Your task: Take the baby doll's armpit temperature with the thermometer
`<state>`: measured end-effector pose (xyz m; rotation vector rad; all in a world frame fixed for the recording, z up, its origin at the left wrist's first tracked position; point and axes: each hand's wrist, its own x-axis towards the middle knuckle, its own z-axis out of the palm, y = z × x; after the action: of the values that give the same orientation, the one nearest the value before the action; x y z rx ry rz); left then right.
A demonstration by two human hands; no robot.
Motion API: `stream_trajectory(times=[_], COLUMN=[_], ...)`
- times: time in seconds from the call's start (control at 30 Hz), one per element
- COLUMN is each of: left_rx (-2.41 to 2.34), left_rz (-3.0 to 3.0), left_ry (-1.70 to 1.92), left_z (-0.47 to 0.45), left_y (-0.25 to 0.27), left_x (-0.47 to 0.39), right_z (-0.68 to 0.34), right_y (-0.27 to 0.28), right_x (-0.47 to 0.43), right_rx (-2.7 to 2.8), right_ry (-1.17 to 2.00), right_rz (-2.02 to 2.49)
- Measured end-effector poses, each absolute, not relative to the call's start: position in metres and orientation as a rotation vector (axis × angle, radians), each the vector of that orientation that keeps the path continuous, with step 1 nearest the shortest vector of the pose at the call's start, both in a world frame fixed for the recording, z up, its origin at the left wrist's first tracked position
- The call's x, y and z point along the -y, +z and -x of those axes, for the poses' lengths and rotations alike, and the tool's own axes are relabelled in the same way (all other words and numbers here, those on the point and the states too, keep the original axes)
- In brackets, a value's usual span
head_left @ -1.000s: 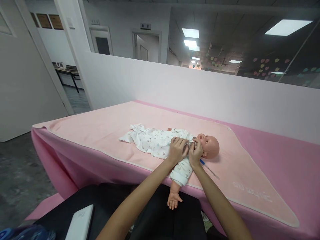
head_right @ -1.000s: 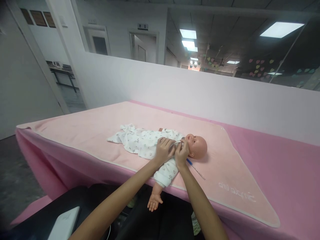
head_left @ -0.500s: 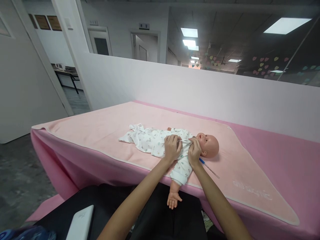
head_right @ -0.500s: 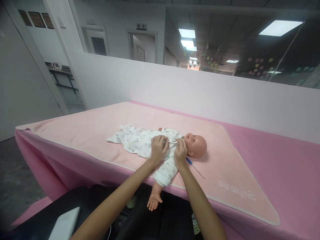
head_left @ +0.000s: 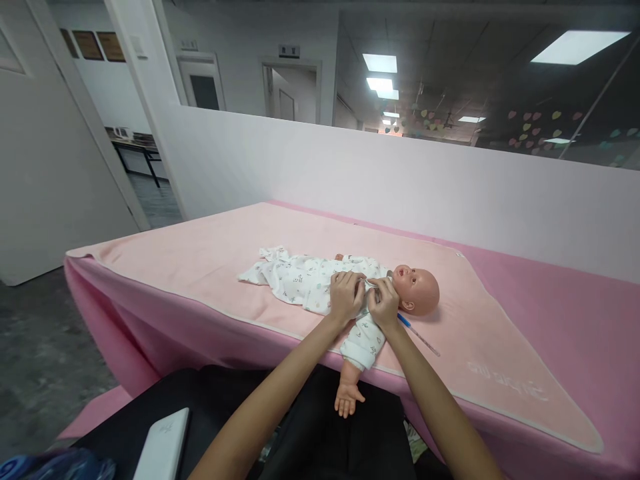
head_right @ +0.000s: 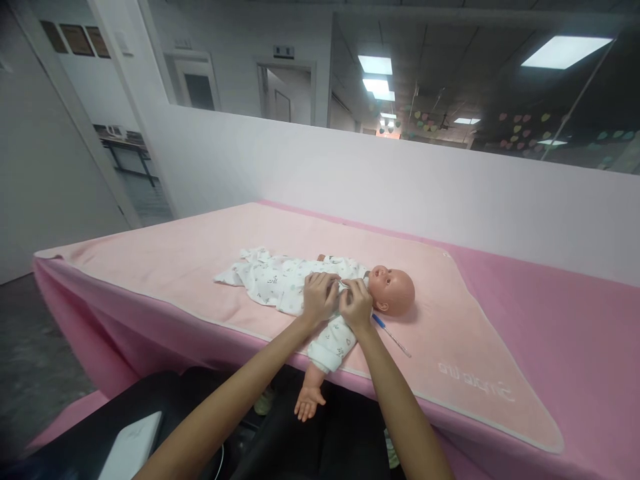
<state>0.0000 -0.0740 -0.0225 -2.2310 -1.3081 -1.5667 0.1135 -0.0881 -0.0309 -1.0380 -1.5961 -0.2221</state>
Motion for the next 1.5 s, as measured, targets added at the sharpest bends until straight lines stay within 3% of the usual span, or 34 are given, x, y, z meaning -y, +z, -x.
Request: stream_trajectory(times=[1.5], left_rx=[1.344], left_rz=[2.256], left_ry=[-1.594], left_z=[-0.0011], left_y=[-0.021], left_x=[0.0752], right_z=[-0.1103], right_y=[-0.0326], right_x=[0.0834], right_rx=[1.636], right_ry=[-0.331], right_rz=[1.178])
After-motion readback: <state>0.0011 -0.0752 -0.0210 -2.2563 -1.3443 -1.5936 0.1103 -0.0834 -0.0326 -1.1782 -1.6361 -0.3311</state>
